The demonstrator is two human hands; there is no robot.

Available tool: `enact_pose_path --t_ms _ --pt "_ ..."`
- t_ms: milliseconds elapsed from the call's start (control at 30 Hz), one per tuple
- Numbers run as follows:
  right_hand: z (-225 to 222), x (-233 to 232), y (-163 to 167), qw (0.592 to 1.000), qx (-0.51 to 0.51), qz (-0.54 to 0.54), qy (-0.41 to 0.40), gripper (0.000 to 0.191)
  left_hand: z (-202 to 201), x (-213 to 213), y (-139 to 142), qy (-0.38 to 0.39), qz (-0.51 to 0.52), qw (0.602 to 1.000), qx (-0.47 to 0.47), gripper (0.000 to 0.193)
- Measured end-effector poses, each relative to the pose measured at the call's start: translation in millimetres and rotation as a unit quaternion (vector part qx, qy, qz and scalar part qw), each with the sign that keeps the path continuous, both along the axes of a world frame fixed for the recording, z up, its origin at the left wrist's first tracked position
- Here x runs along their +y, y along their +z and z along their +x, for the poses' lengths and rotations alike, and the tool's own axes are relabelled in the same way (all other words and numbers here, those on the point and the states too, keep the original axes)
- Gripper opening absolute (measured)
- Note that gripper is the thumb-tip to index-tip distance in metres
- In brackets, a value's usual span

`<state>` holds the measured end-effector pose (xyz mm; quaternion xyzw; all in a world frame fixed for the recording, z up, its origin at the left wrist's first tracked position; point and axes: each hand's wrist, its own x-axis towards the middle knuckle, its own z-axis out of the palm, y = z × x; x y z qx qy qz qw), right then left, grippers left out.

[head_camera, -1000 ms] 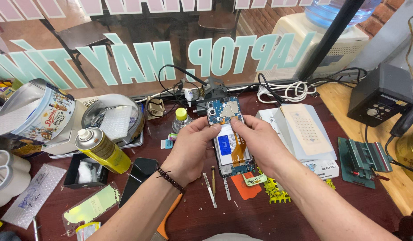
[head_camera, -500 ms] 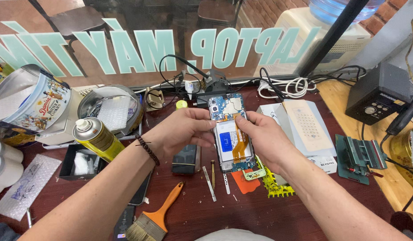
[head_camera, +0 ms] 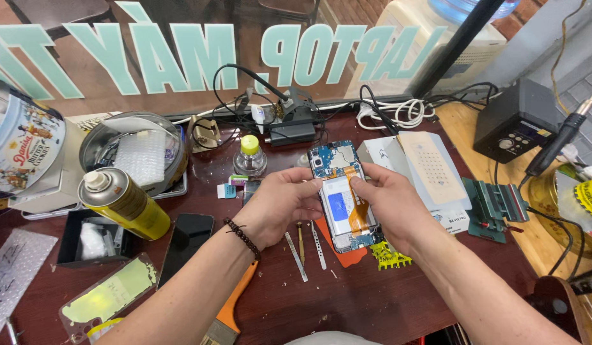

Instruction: The person holds a disassembled smartphone and repeatedly connects and disconnects the screen flex cable to the motherboard. They rotate the device to inspect the internal components and the screen from multiple angles. The person places the phone on a box and continues to manipulate the flex cable connection.

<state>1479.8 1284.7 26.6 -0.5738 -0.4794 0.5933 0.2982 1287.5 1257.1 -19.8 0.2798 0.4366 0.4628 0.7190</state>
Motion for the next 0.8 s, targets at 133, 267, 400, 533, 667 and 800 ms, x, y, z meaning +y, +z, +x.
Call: enact_pose_path --t_ms 133,267,400,533,667,800 --pt "8 -6 -5 1.0 0.018 0.014 -0.011 0.036 5 0 3 -0.032 -0.002 0.999 0.006 0.016" --pt "21 9 -2 0.997 0.031 0.067 -0.028 0.036 -8 10 11 -0.009 -0.015 0.998 0.067 0.015" --pt "53 42 7 0.987 0.087 0.103 -0.084 0.032 -31 19 4 0.083 0.004 0.992 0.098 0.013" --pt "98 65 3 0.983 0.129 0.091 -0.098 0.027 -39 13 -26 0.185 -0.075 0.968 0.149 0.011" --pt "142 79 -15 0.979 0.159 0.077 -0.099 0.028 -9 10 -62 0.208 -0.117 0.96 0.146 0.008" --pt "186 93 -34 0.977 0.158 0.054 -0.129 0.026 53 27 -97 0.158 -0.119 0.961 0.193 0.011"
